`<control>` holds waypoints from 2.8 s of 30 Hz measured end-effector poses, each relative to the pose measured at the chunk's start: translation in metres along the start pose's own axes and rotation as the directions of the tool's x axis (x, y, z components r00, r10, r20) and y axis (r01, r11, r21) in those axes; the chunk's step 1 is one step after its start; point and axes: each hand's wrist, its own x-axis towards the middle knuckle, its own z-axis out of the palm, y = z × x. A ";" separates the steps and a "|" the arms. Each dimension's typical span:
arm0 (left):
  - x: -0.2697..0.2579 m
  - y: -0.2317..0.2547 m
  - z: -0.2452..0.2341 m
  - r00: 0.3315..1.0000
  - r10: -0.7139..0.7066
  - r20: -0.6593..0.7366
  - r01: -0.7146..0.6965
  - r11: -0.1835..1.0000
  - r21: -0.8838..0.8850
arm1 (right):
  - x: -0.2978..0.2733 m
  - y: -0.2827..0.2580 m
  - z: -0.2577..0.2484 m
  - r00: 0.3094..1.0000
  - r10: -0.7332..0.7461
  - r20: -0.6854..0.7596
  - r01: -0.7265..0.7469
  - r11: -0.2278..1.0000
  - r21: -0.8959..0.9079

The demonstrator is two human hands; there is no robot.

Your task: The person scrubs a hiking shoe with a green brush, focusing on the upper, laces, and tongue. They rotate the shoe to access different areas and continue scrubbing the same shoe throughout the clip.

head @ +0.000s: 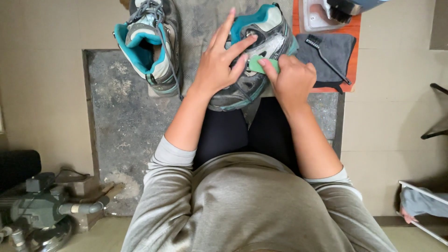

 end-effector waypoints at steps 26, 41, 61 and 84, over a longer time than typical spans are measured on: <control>-0.019 0.006 0.000 0.948 -0.301 0.100 0.313 0.940 -0.133 | 0.022 0.002 -0.033 0.992 -0.117 0.044 0.114 0.991 0.069; -0.019 0.023 -0.002 0.955 -0.280 0.100 0.289 0.953 -0.091 | 0.010 0.020 -0.047 0.963 -0.251 0.100 0.233 0.958 0.166; -0.013 0.042 -0.011 0.875 -0.363 0.321 0.426 0.892 -0.152 | -0.042 0.027 -0.024 0.996 -0.077 -0.047 0.090 0.860 0.503; -0.008 0.033 -0.007 0.890 -0.385 0.244 0.434 0.879 -0.198 | -0.001 0.048 -0.027 0.912 -0.399 -0.095 0.409 0.868 0.281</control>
